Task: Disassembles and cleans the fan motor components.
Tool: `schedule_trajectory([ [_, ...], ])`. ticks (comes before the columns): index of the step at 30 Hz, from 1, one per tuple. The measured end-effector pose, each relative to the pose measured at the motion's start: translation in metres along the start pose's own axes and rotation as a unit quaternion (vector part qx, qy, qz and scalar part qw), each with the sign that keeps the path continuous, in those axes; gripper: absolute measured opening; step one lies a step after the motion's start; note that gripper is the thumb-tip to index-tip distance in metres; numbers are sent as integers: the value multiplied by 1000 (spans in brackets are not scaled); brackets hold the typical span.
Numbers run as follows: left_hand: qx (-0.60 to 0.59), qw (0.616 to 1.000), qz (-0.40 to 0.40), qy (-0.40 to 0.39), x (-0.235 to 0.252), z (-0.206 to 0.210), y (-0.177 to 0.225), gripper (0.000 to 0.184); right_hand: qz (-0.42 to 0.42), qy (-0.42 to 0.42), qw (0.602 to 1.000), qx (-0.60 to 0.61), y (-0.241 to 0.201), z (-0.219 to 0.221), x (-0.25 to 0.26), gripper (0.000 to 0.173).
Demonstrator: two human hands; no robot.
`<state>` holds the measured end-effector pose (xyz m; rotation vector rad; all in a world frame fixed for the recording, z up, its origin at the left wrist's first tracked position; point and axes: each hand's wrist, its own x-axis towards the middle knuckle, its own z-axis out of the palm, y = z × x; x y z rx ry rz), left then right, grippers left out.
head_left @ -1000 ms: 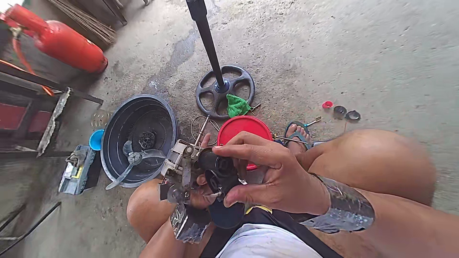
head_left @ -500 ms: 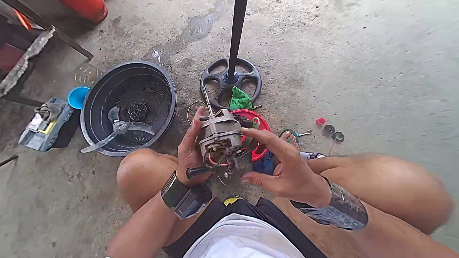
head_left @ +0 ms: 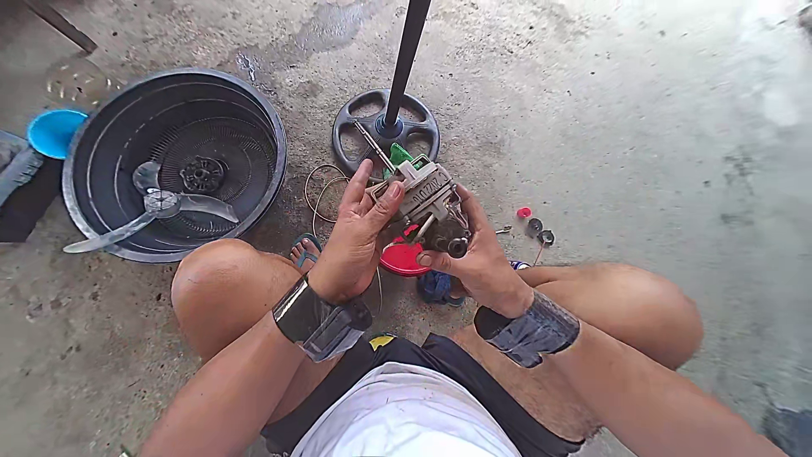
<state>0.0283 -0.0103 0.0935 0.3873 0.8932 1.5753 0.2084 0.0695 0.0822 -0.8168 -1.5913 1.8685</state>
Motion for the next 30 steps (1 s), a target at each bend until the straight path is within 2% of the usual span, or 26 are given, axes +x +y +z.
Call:
schedule_trajectory([
  [5,30,995,-12,-97,-3,-5,6,82,-43,-8,997,57,-4,-6,-13,99],
  [8,57,984,-24,-170,-13,-11,13,75,-42,0,995,91,-2,-13,-28,95],
  [11,147,977,-27,-149,-25,-17,21,67,-41,-6,991,131,-8,-20,-38,80],
  [14,237,966,16,-105,-31,-30,29,61,-74,-15,989,129,-19,-28,-37,82],
  [16,277,954,47,-109,-32,-35,40,59,-102,-30,983,147,-28,-29,-37,76],
  [18,304,937,50,-163,-32,-28,48,59,-131,-46,977,160,-37,-29,-39,71],
  [21,353,893,-28,-277,-30,0,49,71,-175,-54,974,135,-48,-24,-33,75],
  [22,346,894,-38,-281,-27,9,46,69,-185,-54,973,129,-49,-22,-31,75],
  [27,237,953,5,-189,-13,39,33,60,-208,-12,970,122,-54,-14,-22,76],
  [28,209,964,32,-161,-9,44,28,64,-215,-7,969,125,-55,-14,-21,74],
  [30,170,971,63,-153,3,52,20,75,-224,0,968,113,-56,-15,-21,76],
])
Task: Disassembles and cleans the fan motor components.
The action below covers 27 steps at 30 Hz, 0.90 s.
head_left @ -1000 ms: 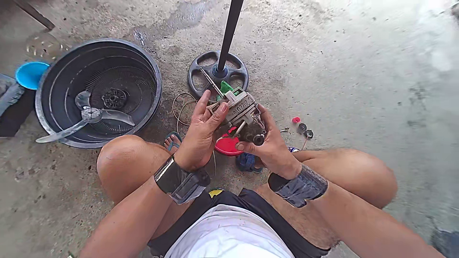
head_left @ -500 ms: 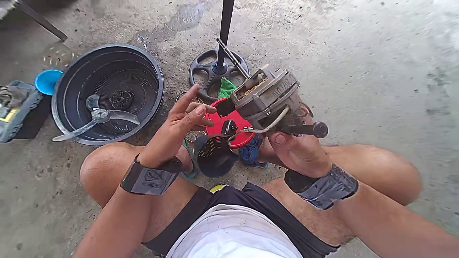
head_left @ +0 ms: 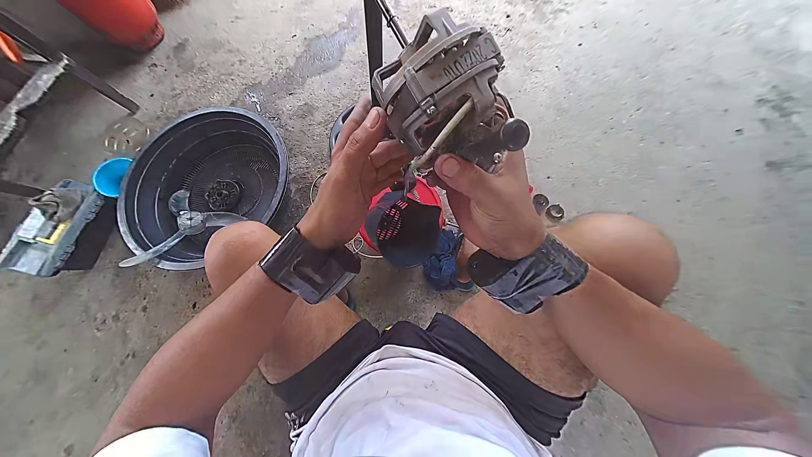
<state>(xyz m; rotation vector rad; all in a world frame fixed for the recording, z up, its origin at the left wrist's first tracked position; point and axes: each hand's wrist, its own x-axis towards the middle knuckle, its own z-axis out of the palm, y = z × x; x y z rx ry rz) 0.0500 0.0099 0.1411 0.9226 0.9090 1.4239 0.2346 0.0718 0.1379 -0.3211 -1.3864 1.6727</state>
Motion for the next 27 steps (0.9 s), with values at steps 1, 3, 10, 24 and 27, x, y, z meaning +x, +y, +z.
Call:
schedule_trajectory([
  [1,-11,1000,10,-12,6,4,-3,75,2,5,1000,-12,0,0,0,80],
  [3,-49,998,8,-33,19,10,-9,76,8,16,1000,-4,2,0,4,89],
  [10,-164,986,9,-28,49,18,-34,71,43,42,996,-65,17,-11,-2,87],
  [24,-251,963,90,-30,42,-41,-55,28,226,-54,741,-630,-2,-139,65,52],
  [27,-233,970,73,-6,44,-48,-49,21,320,-61,701,-634,47,-240,61,39],
])
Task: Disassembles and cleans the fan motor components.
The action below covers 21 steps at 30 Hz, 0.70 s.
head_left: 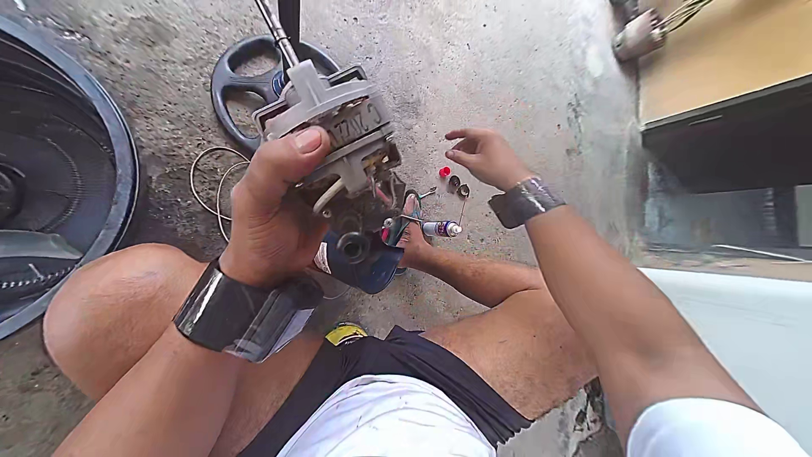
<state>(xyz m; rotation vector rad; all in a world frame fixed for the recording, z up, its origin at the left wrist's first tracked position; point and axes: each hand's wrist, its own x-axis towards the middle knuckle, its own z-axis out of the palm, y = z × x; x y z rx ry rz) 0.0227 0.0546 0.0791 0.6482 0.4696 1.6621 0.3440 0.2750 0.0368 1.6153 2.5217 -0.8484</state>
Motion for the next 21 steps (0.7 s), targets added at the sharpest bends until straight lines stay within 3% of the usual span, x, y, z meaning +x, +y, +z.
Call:
schedule_trajectory([
  [3,9,1000,-9,21,2,-5,0,30,86,-63,994,-11,57,48,24,36],
  [7,15,997,-25,70,-5,-12,-4,24,133,-108,983,-60,109,116,40,31],
  [9,14,995,-23,99,-8,-16,-8,27,206,-100,971,-64,114,136,46,32],
  [12,11,988,-8,155,-7,-20,-15,36,353,-137,925,32,96,138,47,43],
  [15,-1,985,-8,171,-6,-28,-17,40,392,-78,913,78,135,186,51,39],
  [19,4,983,-40,181,2,-20,-15,44,394,-70,911,97,150,203,48,46],
  [21,7,985,-32,171,5,-15,-13,37,396,-59,912,87,156,212,51,48],
])
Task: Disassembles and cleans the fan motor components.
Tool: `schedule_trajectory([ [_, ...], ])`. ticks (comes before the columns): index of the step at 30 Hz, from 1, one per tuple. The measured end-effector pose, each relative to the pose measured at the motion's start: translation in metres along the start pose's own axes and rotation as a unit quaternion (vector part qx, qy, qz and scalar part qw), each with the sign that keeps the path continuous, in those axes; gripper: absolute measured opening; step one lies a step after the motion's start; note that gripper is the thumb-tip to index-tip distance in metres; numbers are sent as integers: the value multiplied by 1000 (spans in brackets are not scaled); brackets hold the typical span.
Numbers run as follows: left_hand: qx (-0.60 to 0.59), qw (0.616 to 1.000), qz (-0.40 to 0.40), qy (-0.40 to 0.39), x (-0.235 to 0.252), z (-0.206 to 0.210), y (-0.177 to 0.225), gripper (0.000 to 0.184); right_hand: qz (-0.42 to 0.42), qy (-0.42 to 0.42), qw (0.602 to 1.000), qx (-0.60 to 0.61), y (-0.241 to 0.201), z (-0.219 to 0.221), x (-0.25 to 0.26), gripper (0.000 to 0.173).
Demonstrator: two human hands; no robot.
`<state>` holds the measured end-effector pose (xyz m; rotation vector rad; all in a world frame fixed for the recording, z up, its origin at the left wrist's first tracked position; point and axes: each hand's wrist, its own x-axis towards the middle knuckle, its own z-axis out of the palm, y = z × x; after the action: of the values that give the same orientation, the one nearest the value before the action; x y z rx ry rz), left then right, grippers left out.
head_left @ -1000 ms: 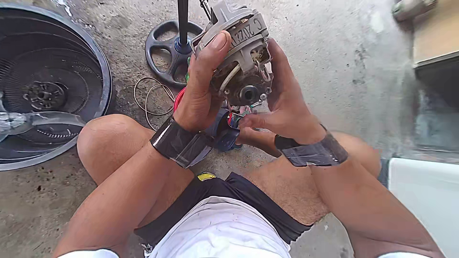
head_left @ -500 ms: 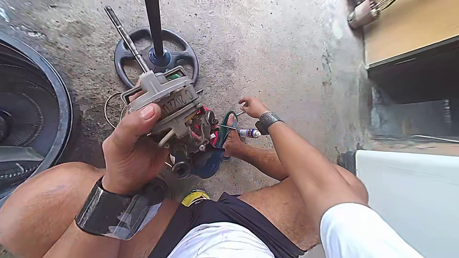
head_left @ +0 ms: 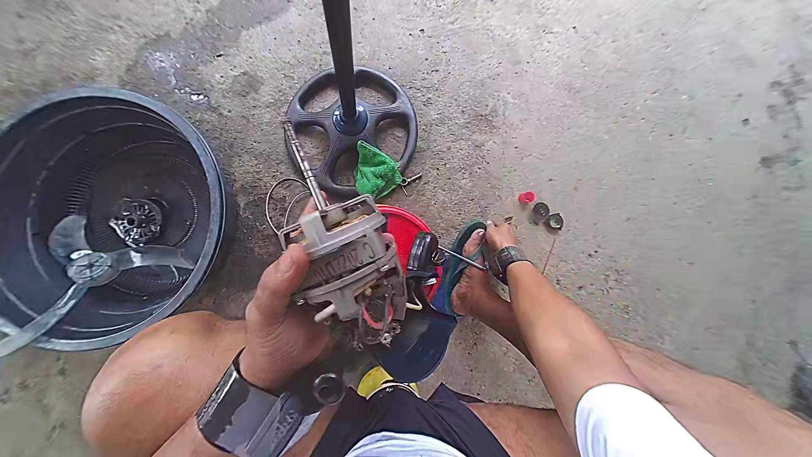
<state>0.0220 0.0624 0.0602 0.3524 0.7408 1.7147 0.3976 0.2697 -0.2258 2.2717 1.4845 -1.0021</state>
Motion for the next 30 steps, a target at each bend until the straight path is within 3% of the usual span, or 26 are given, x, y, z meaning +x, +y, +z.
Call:
schedule_trajectory([
  [2,1,1000,-7,-19,0,-1,-1,40,-5,28,1000,10,0,5,6,48],
  [4,5,999,-34,-20,0,-6,-6,63,4,65,997,47,0,4,9,45],
  [6,11,999,-48,6,-1,-4,-9,74,19,116,989,89,-1,3,6,44],
  [8,-1,998,-58,23,0,-3,-10,72,24,163,981,107,-5,2,-1,43],
  [10,-27,996,-67,47,0,-1,-11,56,22,187,976,114,-7,2,-4,39],
  [13,-72,990,-89,80,-2,0,-12,43,9,164,978,128,-4,6,1,47],
  [16,-103,990,-88,47,-3,-2,-11,44,-19,120,990,73,-5,10,9,38],
  [21,-95,989,-80,81,0,-2,-9,44,-10,97,995,26,-13,7,17,38],
  [28,-173,980,-73,66,0,-3,-7,44,26,207,968,136,-21,-11,19,31],
  [30,-178,980,-74,55,0,-6,-8,48,7,240,945,222,-24,-13,23,35],
])
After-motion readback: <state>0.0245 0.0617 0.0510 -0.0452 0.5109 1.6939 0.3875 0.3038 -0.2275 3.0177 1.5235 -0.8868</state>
